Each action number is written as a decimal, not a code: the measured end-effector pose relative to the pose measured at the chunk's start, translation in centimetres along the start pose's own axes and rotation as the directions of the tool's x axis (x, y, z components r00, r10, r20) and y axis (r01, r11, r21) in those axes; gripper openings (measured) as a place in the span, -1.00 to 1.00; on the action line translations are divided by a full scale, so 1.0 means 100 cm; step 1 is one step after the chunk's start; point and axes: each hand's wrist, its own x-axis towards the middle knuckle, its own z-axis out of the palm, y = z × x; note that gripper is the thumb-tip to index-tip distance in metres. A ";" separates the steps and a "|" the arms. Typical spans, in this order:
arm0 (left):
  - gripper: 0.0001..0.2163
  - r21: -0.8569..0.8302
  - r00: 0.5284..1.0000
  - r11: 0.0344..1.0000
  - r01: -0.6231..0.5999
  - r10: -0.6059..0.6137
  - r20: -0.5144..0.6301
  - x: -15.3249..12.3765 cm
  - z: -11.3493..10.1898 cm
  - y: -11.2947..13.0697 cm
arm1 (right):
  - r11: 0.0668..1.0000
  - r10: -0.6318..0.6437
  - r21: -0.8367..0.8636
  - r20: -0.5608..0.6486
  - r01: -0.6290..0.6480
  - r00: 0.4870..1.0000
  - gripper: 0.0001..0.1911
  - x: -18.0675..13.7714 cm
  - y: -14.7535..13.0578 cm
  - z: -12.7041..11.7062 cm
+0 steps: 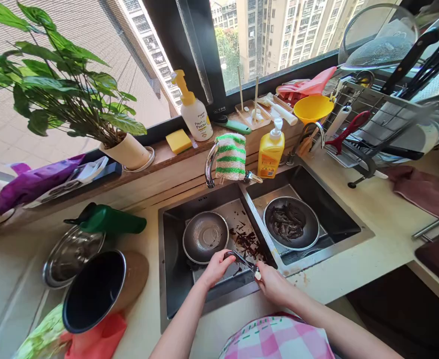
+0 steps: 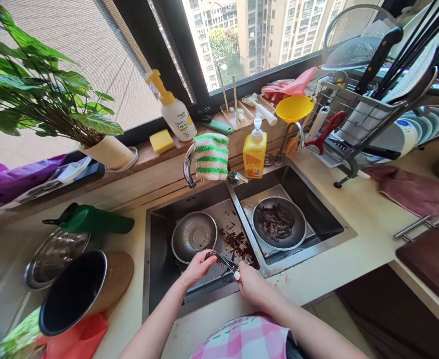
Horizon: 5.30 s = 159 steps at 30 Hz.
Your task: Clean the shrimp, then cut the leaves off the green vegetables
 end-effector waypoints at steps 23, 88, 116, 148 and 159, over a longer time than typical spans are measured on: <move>-0.76 0.395 0.986 0.913 -0.100 0.146 -0.086 -0.022 -0.027 0.011 | 0.996 -0.087 -0.025 -0.010 0.087 0.996 -0.57 -0.005 -0.008 -0.031; -0.82 0.576 0.985 0.803 -0.154 0.170 0.027 -0.029 -0.021 0.018 | 0.974 -0.106 -0.203 -0.033 0.098 0.994 -0.72 -0.003 -0.005 -0.045; -0.84 0.376 0.985 0.911 -0.172 0.154 0.076 -0.026 -0.015 0.008 | 0.983 -0.091 -0.152 0.084 0.103 0.992 -0.83 0.002 -0.010 -0.042; -0.68 -0.080 0.975 0.992 0.101 -0.082 0.208 -0.029 -0.014 0.019 | 0.903 -0.207 -0.378 0.031 0.203 0.978 -0.69 0.015 -0.009 -0.059; -0.66 -0.410 0.960 0.881 0.235 -0.144 0.241 -0.028 -0.003 0.010 | 0.894 -0.151 -0.425 0.015 0.143 0.988 -0.76 0.016 -0.004 -0.048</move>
